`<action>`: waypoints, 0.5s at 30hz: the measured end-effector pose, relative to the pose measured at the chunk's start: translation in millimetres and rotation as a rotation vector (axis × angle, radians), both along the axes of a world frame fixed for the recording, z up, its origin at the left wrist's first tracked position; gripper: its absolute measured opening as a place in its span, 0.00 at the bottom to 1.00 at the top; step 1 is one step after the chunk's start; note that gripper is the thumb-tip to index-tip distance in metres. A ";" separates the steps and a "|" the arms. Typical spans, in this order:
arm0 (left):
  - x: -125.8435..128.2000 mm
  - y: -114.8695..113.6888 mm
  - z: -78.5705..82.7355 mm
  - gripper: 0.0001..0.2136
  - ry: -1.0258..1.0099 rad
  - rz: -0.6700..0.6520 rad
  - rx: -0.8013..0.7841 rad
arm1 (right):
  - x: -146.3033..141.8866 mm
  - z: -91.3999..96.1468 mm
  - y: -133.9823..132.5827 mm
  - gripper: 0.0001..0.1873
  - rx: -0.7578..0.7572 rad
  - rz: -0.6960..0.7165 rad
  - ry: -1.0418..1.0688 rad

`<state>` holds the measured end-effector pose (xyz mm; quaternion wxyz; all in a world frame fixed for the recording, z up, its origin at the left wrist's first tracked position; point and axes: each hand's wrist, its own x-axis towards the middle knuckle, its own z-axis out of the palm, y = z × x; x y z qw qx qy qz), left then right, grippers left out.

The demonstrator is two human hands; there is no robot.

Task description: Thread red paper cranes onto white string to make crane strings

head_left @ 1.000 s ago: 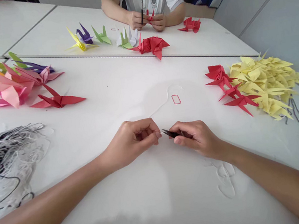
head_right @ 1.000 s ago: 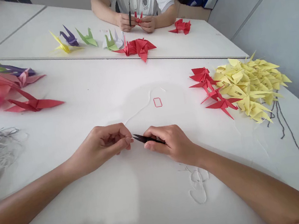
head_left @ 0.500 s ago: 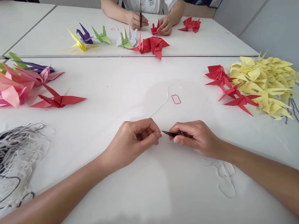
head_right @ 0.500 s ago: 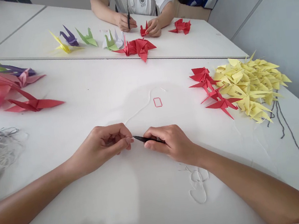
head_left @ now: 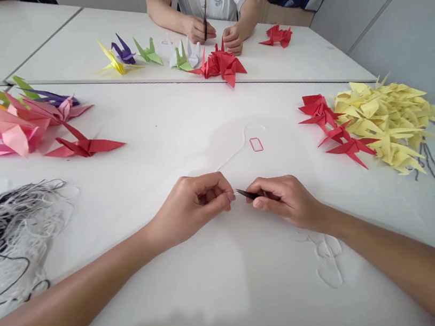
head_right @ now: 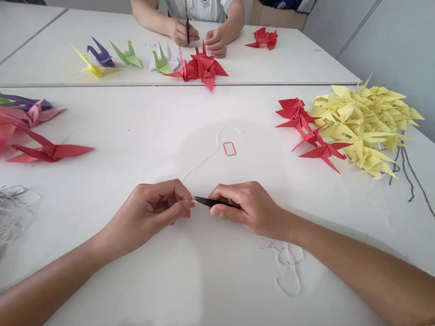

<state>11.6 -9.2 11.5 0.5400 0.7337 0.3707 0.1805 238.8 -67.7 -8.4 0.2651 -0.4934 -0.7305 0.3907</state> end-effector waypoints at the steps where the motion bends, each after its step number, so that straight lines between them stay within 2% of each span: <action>1: 0.1 0.0 0.1 0.05 -0.001 0.000 0.000 | 0.1 0.1 0.1 0.14 -0.002 0.001 0.001; 10: -0.2 -0.2 1.4 0.04 0.010 -0.001 -0.018 | 0.1 0.3 -0.3 0.16 -0.023 -0.023 0.010; 15: -0.5 -0.8 0.8 0.03 0.006 0.001 -0.022 | 2.1 -5.2 2.3 0.16 -0.005 -0.165 0.062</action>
